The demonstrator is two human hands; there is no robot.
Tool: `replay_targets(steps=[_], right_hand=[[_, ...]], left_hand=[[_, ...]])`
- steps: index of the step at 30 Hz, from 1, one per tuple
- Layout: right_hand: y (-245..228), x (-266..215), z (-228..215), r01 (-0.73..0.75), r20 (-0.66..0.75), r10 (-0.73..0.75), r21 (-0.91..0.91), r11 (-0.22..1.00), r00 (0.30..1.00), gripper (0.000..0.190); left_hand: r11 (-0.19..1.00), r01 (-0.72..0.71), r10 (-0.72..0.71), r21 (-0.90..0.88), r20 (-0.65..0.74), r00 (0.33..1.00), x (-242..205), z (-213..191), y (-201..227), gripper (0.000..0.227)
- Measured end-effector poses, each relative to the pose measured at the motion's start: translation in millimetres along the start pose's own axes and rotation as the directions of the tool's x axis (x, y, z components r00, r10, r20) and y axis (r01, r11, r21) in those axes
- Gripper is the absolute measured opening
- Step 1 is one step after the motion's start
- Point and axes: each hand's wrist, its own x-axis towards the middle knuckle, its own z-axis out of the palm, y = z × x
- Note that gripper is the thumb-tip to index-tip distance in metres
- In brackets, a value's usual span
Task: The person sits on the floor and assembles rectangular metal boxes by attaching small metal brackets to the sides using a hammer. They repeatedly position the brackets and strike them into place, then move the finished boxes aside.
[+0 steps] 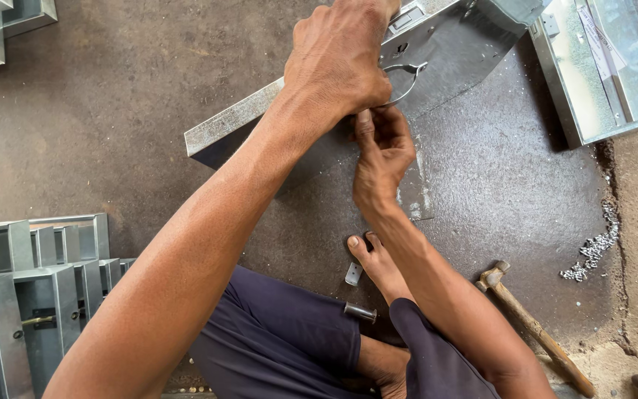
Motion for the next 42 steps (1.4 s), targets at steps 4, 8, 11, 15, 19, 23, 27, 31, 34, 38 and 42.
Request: replay_targets(steps=[4, 8, 11, 15, 19, 23, 27, 31, 34, 38, 42], right_hand=[[-2.0, 5.3, -9.1, 0.005, 0.014, -0.005, -0.007, 1.000, 1.000, 0.025], [-11.2, 2.6, -18.6, -0.132, -0.035, 0.143, 0.210, 0.969, 0.989, 0.037], [-34.5, -4.1, -29.9, -0.457, -0.087, 0.494, 0.267, 0.848, 0.865, 0.041], [-103.4, -35.6, -61.5, -0.620, 0.146, 0.613, 0.348, 0.703, 0.777, 0.049], [-161.1, -80.5, -97.1, -0.590, 0.209, 0.555, 0.371, 0.717, 0.805, 0.059], [-144.2, -94.0, -144.3, -0.569, -0.024, 0.669, 0.503, 0.650, 0.743, 0.057], [-90.6, -95.2, -189.4, -0.553, -0.182, 0.722, 0.528, 0.644, 0.667, 0.042], [-59.8, -89.4, -214.9, -0.545, -0.047, 0.696, 0.584, 0.601, 0.717, 0.038], [-73.6, -88.7, -234.0, -0.602, 0.000, 0.654, 0.392, 0.696, 0.756, 0.029], [-136.7, -117.7, -293.1, -0.175, -0.102, 0.229, -0.929, 0.326, 0.968, 0.067], [-181.1, -174.2, -386.1, 0.319, 0.269, 0.178, -0.698, -0.641, 0.947, 0.052]], left_hand=[[0.999, 0.031, -0.031, -0.010, 0.028, 0.999, 2.8, -0.1, 9.7, 0.057], [0.986, 0.153, -0.164, 0.062, 0.298, 0.940, 3.8, -27.2, 22.9, 0.039], [0.969, 0.028, 0.096, -0.247, 0.477, 0.874, -12.9, -62.4, 27.9, 0.073], [0.862, 0.323, -0.078, -0.390, 0.528, 0.846, -70.1, -62.7, 63.4, 0.098], [0.934, 0.333, -0.130, -0.127, 0.748, 0.651, -139.8, -9.1, 111.8, 0.090], [0.997, -0.077, 0.063, 0.008, 0.493, 0.868, -182.8, 43.2, 135.8, 0.094], [0.993, -0.005, -0.059, 0.119, 0.530, 0.846, -194.6, 83.7, 135.1, 0.082], [0.977, -0.049, -0.068, 0.208, 0.519, 0.852, -202.8, 111.3, 127.5, 0.077], [0.979, -0.056, -0.040, 0.194, 0.459, 0.888, -207.1, 118.3, 124.5, 0.080], [0.965, -0.086, -0.078, 0.247, 0.586, 0.807, -189.2, 111.1, 121.9, 0.086], [0.957, -0.040, -0.136, 0.287, 0.566, 0.813, -205.0, 117.3, 128.1, 0.086]])
